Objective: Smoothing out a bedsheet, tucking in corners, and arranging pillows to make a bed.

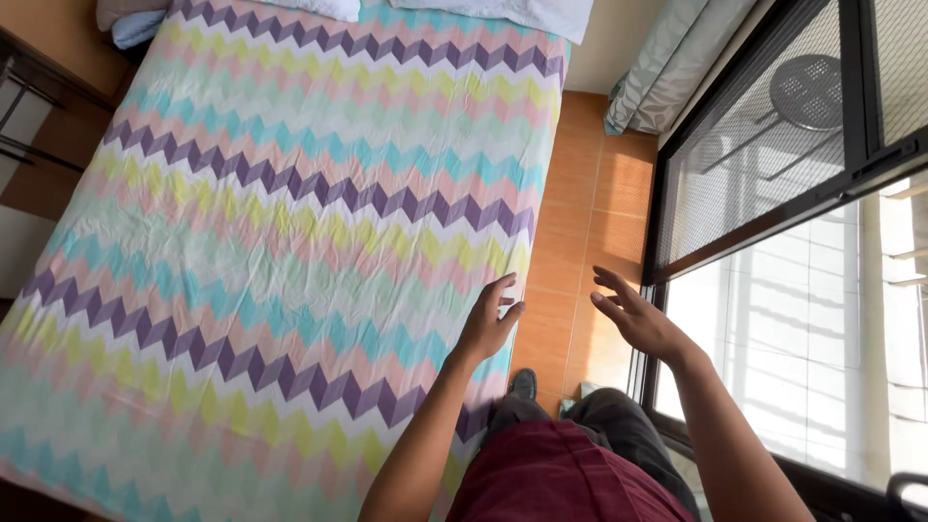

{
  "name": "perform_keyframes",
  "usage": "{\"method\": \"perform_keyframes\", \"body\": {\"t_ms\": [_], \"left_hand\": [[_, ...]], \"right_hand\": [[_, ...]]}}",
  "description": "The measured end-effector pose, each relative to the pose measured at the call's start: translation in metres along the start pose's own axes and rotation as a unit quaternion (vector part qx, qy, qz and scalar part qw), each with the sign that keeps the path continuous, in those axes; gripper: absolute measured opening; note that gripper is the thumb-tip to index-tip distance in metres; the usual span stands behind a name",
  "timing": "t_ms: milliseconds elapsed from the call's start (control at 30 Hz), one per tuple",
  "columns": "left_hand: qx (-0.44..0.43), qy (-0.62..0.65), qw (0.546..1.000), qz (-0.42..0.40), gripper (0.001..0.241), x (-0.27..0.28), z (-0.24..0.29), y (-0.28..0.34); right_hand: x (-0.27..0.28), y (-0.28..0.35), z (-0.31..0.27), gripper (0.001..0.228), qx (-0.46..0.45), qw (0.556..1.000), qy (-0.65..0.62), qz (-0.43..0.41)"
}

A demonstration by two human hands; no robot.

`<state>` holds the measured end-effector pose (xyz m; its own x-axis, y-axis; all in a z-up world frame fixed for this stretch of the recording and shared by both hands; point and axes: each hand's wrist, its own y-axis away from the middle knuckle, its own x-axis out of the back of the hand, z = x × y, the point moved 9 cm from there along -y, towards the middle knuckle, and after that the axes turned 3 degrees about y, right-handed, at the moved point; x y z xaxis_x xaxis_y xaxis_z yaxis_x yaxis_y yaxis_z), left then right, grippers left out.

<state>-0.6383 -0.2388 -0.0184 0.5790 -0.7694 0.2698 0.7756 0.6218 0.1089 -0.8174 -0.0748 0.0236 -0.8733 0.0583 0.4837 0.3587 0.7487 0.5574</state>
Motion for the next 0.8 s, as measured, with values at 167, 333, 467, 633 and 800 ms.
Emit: {"method": "perform_keyframes", "body": {"t_ms": [167, 333, 467, 633, 800], "left_hand": [[-0.031, 0.051, 0.998, 0.009, 0.057, -0.02, 0.037, -0.142], [-0.042, 0.104, 0.992, 0.05, 0.058, -0.061, -0.004, -0.275], [0.03, 0.129, 0.985, 0.112, 0.06, -0.088, -0.048, -0.379], [0.083, 0.161, 0.97, 0.159, 0.06, -0.095, -0.049, -0.455], [0.116, 0.231, 0.942, 0.213, 0.059, -0.081, -0.098, -0.53]], "right_hand": [[0.095, -0.089, 0.041, 0.083, 0.026, 0.999, -0.044, 0.01], [0.206, -0.208, 0.053, 0.082, 0.04, 0.999, -0.013, 0.017], [0.327, -0.295, 0.021, 0.081, 0.076, 0.997, -0.002, 0.026], [0.456, -0.445, -0.031, 0.071, 0.16, 0.987, -0.002, 0.013], [0.527, -0.531, -0.175, 0.062, 0.248, 0.96, 0.116, 0.06]]}}
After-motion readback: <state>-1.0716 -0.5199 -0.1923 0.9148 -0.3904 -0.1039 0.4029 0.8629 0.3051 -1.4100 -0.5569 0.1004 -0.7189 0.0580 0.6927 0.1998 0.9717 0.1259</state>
